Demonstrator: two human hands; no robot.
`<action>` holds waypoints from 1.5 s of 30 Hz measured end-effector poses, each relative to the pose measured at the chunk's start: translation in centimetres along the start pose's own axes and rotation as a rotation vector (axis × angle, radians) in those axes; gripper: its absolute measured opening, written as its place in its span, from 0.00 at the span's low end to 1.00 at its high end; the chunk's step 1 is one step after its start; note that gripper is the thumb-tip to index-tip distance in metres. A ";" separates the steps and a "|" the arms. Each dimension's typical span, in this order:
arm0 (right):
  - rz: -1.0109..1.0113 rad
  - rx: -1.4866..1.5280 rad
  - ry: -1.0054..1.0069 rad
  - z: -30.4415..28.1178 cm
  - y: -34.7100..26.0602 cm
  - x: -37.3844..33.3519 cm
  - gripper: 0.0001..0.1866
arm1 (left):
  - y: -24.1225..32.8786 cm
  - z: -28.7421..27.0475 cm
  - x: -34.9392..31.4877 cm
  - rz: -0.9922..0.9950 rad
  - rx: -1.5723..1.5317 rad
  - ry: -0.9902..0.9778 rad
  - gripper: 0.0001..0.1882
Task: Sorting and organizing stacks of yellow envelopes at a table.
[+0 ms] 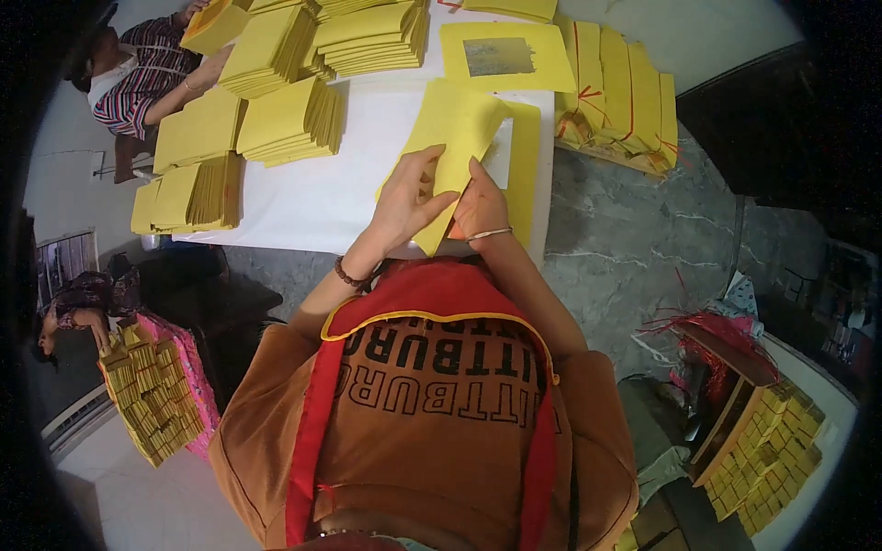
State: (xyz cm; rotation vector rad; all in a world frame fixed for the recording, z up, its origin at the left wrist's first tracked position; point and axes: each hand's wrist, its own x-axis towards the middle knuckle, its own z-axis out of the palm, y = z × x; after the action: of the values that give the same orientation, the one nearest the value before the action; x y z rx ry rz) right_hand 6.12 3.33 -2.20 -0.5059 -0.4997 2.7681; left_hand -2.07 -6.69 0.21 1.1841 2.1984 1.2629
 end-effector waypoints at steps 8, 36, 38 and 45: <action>0.056 0.005 -0.034 -0.1 0.2 -0.2 0.21 | 0.2 -0.1 -0.2 0.078 0.221 0.031 0.30; 0.068 -0.369 0.164 -1.6 1.4 0.6 0.12 | -2.4 -2.7 -0.6 -0.208 -0.477 -0.174 0.26; 0.052 -0.343 0.146 -1.4 1.5 0.6 0.12 | -2.2 -2.6 -0.7 -0.246 -0.443 -0.116 0.27; 0.013 -0.105 0.153 -0.7 0.7 0.2 0.17 | -4.0 -3.0 -0.6 -0.137 -0.516 0.144 0.23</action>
State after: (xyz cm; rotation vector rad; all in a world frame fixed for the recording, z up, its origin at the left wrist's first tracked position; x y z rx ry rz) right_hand 6.02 3.01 -3.11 -0.7406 -0.6099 2.6984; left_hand -5.59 -9.77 -1.53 0.7474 1.8333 1.7543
